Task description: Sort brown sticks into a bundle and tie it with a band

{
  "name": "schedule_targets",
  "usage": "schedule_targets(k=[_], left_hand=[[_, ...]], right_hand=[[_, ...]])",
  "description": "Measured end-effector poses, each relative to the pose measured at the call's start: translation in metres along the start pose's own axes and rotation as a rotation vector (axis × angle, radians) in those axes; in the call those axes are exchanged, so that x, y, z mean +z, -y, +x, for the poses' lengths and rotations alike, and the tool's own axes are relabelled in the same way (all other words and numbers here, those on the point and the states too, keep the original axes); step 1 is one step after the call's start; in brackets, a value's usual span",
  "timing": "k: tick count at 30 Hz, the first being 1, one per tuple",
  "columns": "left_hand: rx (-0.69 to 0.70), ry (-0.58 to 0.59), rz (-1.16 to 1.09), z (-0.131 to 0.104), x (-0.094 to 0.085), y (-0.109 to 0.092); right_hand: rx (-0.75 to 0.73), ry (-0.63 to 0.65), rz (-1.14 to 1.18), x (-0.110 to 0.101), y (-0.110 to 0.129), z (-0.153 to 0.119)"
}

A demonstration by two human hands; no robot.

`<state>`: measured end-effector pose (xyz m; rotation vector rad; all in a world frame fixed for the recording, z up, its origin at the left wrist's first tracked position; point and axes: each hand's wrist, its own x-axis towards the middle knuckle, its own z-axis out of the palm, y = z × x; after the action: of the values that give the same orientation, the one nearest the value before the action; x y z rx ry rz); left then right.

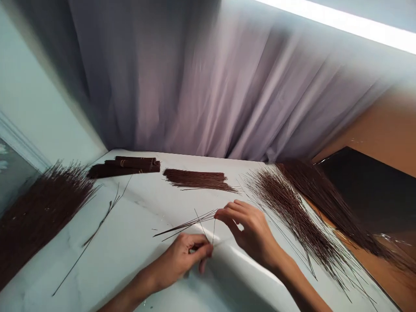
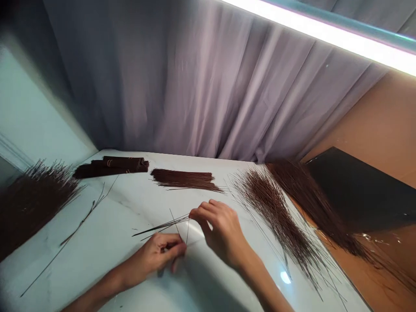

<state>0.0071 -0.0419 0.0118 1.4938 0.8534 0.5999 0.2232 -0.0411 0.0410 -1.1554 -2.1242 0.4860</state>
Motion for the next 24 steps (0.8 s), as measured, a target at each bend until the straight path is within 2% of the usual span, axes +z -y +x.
schedule_targets(k=[2,3,5,7,9,10,11,12,13,15,17,19,20,22,24], left_hand=[[0.028,-0.141,-0.02,0.007,-0.004,0.003],[0.029,-0.187,-0.067,0.009,-0.007,0.004],[0.012,-0.22,-0.169,0.009,-0.012,0.004],[-0.008,-0.151,-0.205,0.003,-0.012,0.003],[-0.048,0.0,-0.154,-0.004,-0.007,0.002],[-0.064,0.072,-0.104,-0.005,-0.003,0.002],[-0.068,0.116,-0.046,-0.006,-0.001,0.003],[-0.063,0.113,0.011,-0.004,0.0,0.005],[-0.05,0.057,0.06,-0.001,0.0,0.008],[-0.032,-0.144,0.098,0.007,-0.006,0.012],[-0.02,-0.323,0.054,0.012,-0.017,0.013],[0.01,-0.367,-0.016,0.009,-0.023,0.009],[0.022,-0.309,-0.052,0.005,-0.024,0.006],[-0.008,-0.059,-0.098,-0.005,-0.019,0.001],[-0.078,0.185,-0.075,-0.009,-0.012,0.001]], right_hand=[[-0.091,-0.127,-0.149,0.016,0.007,-0.024],[-0.097,-0.135,-0.138,0.026,0.007,-0.036],[0.01,-0.068,-0.042,0.04,-0.001,-0.049],[0.173,0.128,0.06,0.039,-0.015,-0.041],[0.235,0.314,0.114,0.023,-0.023,-0.017],[0.211,0.317,0.105,0.014,-0.023,-0.004],[0.165,0.254,0.055,0.006,-0.02,0.007],[0.108,0.152,-0.024,0.001,-0.014,0.013],[0.049,0.037,-0.112,0.001,-0.007,0.014],[-0.034,-0.121,-0.216,0.012,0.007,0.001],[-0.023,-0.119,-0.138,0.033,0.012,-0.022],[0.084,0.003,0.016,0.048,0.004,-0.038],[0.142,0.088,0.08,0.05,-0.003,-0.039],[0.209,0.231,0.143,0.043,-0.018,-0.027],[0.156,0.24,0.093,0.027,-0.023,-0.006]])
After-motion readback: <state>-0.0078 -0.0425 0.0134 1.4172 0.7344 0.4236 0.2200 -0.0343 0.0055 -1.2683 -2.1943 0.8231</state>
